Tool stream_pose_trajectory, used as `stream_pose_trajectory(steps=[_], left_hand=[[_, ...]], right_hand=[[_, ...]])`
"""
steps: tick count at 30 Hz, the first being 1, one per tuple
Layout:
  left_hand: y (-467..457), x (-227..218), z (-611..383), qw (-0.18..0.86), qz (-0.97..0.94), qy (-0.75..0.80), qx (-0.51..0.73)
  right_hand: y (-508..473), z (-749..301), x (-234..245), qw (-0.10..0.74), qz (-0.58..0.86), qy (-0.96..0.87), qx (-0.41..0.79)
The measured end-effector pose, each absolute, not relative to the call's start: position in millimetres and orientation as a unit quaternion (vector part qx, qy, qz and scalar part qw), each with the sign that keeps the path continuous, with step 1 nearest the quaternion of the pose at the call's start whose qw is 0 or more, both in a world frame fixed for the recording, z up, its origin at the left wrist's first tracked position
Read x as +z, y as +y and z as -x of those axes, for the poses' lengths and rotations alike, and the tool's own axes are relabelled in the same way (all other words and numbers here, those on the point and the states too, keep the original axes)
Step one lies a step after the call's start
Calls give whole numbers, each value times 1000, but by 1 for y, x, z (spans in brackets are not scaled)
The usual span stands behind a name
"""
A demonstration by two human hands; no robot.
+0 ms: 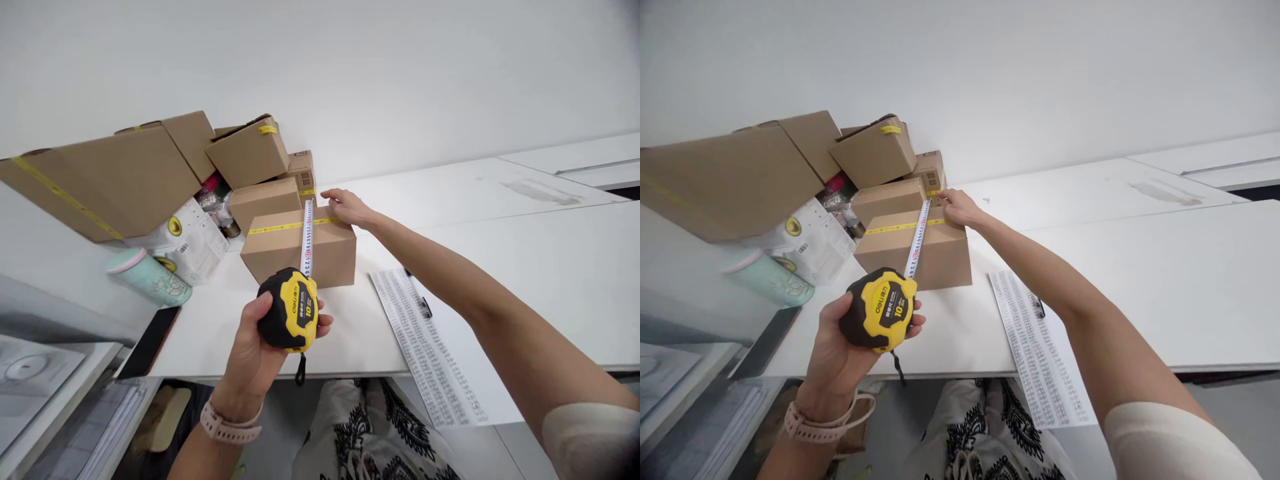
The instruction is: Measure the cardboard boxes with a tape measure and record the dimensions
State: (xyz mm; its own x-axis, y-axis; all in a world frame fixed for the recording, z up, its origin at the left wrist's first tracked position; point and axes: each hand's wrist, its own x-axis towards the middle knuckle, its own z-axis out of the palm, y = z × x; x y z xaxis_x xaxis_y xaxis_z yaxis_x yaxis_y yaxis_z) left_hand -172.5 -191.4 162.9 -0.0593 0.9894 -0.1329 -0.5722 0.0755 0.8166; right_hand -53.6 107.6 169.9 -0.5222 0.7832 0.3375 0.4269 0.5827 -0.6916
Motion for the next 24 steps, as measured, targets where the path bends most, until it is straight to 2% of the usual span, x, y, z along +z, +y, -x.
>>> stream_pose_trajectory(steps=[11,20,24], left_hand=[[-202,170,157,651,-236,392,605],[-210,172,137,657,-211,389,610],[-211,171,138,665,-218,382,604]], right_hand=[[121,80,164,228,365,-875,221],[113,82,162,180,326,-926,63],[112,83,163,156,316,-935,28]])
